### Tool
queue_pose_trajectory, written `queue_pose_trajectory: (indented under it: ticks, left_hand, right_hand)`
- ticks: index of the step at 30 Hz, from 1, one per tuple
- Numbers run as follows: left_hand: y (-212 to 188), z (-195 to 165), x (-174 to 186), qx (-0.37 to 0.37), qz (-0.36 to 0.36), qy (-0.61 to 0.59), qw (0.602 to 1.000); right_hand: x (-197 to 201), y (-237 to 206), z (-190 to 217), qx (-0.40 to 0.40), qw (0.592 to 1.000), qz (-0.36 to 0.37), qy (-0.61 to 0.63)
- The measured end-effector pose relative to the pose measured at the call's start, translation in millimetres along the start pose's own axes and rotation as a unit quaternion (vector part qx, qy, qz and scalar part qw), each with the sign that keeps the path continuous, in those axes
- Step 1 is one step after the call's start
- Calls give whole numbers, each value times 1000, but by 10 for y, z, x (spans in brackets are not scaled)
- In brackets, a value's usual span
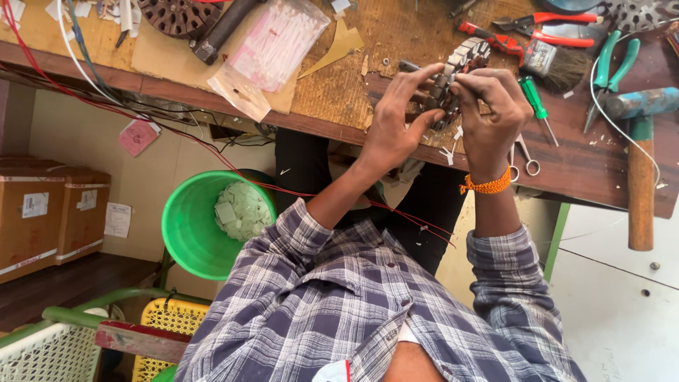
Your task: The person cuts small white insulating sleeves with scissors and places them onto the copper windings of a stator assembly. They repeatedly pick up sleeves, cut them to size, and slide them onto the wires of the stator core.
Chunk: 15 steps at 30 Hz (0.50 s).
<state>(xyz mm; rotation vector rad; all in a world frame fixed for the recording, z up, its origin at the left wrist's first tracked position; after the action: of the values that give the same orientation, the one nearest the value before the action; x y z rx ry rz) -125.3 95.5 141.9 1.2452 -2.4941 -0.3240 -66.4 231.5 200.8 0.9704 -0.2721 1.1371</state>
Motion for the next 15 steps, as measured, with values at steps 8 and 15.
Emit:
queue_pose_trajectory:
  ticks: [8, 15]
  left_hand:
    - [-56, 90, -41, 62, -1, -76, 995]
    - [-36, 246, -125, 58, -22, -139, 988]
  right_hand:
    - [57, 140, 102, 8, 997, 71, -35]
    - [47, 111, 134, -20, 998, 52, -12]
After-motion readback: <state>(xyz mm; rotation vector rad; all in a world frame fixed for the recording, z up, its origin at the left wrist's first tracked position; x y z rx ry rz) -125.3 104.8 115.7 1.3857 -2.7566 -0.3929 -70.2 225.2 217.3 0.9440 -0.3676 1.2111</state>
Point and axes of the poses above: each hand's wrist, its own y-axis towards the middle knuckle, its own x-axis out of the back of the hand, z = x × y, the point moved 7 cm from there along y, towards the middle knuckle, and after that the axes turned 11 degrees about z, right-handed, at the moved point
